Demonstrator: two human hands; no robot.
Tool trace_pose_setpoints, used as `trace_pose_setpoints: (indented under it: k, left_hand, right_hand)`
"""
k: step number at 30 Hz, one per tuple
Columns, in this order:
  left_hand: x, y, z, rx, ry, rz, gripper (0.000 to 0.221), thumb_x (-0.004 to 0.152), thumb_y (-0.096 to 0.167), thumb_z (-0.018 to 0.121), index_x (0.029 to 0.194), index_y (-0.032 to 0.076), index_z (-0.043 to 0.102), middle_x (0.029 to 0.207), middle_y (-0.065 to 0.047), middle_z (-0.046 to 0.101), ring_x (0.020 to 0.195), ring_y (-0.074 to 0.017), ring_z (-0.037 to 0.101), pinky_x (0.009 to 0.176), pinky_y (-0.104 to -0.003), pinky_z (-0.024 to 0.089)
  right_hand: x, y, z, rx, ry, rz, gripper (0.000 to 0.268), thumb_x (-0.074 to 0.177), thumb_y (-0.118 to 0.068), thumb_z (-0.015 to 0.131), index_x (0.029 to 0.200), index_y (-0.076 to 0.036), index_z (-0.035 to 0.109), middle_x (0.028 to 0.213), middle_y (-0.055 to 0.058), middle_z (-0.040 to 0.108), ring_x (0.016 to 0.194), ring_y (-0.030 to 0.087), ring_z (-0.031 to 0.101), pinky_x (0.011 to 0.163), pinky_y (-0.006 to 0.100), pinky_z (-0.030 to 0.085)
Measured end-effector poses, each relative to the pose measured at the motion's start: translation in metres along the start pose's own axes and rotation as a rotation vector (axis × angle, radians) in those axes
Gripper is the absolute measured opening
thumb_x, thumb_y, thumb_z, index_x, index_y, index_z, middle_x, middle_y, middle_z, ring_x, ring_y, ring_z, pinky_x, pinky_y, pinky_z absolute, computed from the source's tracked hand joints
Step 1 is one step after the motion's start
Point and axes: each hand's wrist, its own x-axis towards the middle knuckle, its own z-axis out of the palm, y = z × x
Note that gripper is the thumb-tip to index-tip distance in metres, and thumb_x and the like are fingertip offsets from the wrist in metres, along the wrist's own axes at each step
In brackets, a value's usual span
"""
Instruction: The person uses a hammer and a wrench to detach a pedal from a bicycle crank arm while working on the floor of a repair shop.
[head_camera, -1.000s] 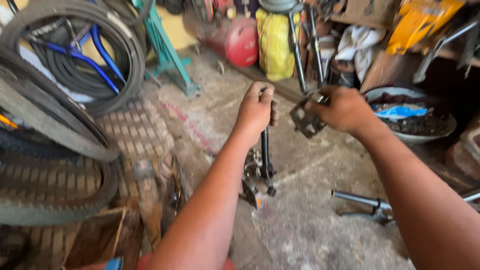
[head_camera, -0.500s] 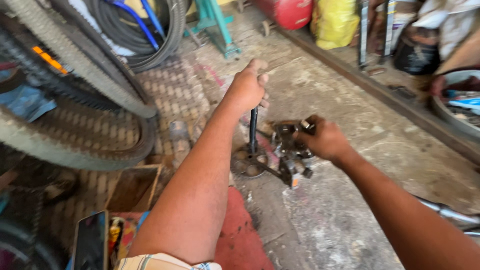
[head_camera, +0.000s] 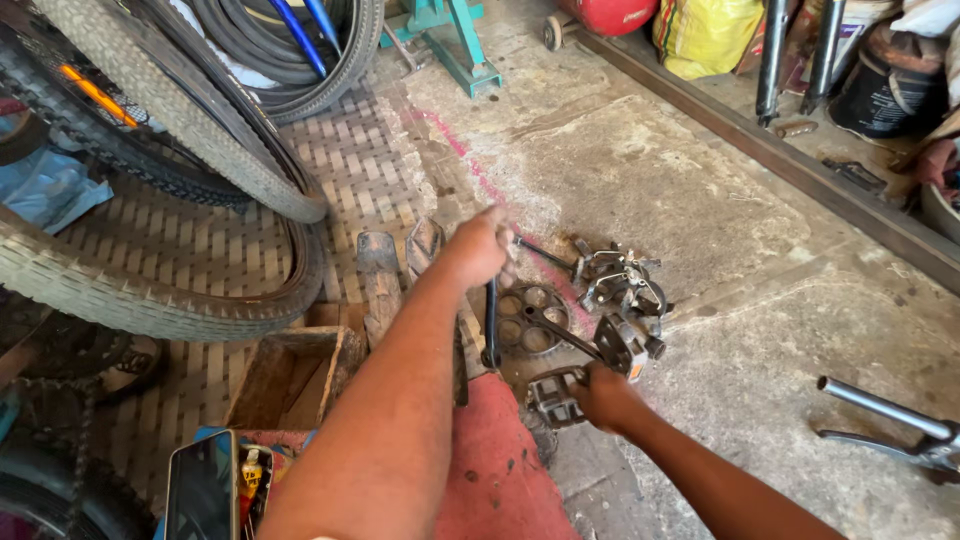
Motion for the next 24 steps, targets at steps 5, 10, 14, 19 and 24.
trace_pose_setpoints:
  k: [5, 10, 14, 19, 24]
  left_hand:
    - [0.033, -0.069, 0.033, -0.259, -0.034, -0.072, 0.035, 0.103, 0.007, 0.045, 0.138, 0.007, 0.048, 0.100, -0.016, 0.067, 0.068, -0.0247, 0.068, 0.060, -0.040, 0.062]
    - [0.094, -0.151, 0.083, -0.054, -0.052, -0.049, 0.024, 0.104, 0.009, 0.051, 0.126, 0.004, 0.060, 0.094, -0.021, 0.072, 0.068, -0.0268, 0.070, 0.058, -0.043, 0.059]
    - [0.125, -0.197, 0.111, -0.351, 0.001, -0.198, 0.022, 0.094, -0.001, 0.054, 0.114, 0.003, 0.060, 0.100, -0.016, 0.067, 0.080, -0.0358, 0.069, 0.059, -0.052, 0.063]
    - [0.165, -0.234, 0.128, 0.251, 0.197, -0.040, 0.025, 0.084, 0.009, 0.066, 0.107, 0.009, 0.073, 0.108, -0.021, 0.071, 0.105, -0.0395, 0.067, 0.086, -0.047, 0.055]
    - [0.181, -0.245, 0.131, 0.588, 0.033, -0.059, 0.026, 0.085, 0.014, 0.062, 0.103, 0.002, 0.077, 0.118, -0.023, 0.070, 0.114, -0.0385, 0.067, 0.098, -0.043, 0.054]
  right_hand:
    - [-0.033, -0.051, -0.048, -0.259, -0.085, 0.182, 0.033, 0.098, -0.036, 0.057, 0.122, -0.015, 0.064, 0.119, 0.019, 0.070, 0.112, 0.041, 0.067, 0.095, 0.053, 0.053]
    - [-0.050, -0.097, -0.102, -0.265, -0.031, 0.111, 0.038, 0.095, -0.038, 0.060, 0.130, -0.022, 0.063, 0.116, 0.016, 0.073, 0.108, 0.038, 0.071, 0.095, 0.050, 0.055]
    - [-0.045, -0.098, -0.139, -0.244, 0.292, 0.029, 0.053, 0.084, -0.047, 0.068, 0.127, -0.017, 0.063, 0.122, 0.010, 0.070, 0.095, 0.032, 0.076, 0.082, 0.046, 0.062]
    - [-0.031, -0.096, -0.156, -0.369, -0.027, 0.312, 0.064, 0.087, -0.064, 0.071, 0.131, -0.018, 0.063, 0.117, 0.009, 0.071, 0.102, 0.026, 0.072, 0.090, 0.043, 0.060]
    - [-0.024, -0.081, -0.141, -0.316, -0.108, 0.395, 0.056, 0.093, -0.056, 0.067, 0.134, -0.018, 0.062, 0.116, 0.011, 0.074, 0.098, 0.025, 0.076, 0.089, 0.040, 0.063]
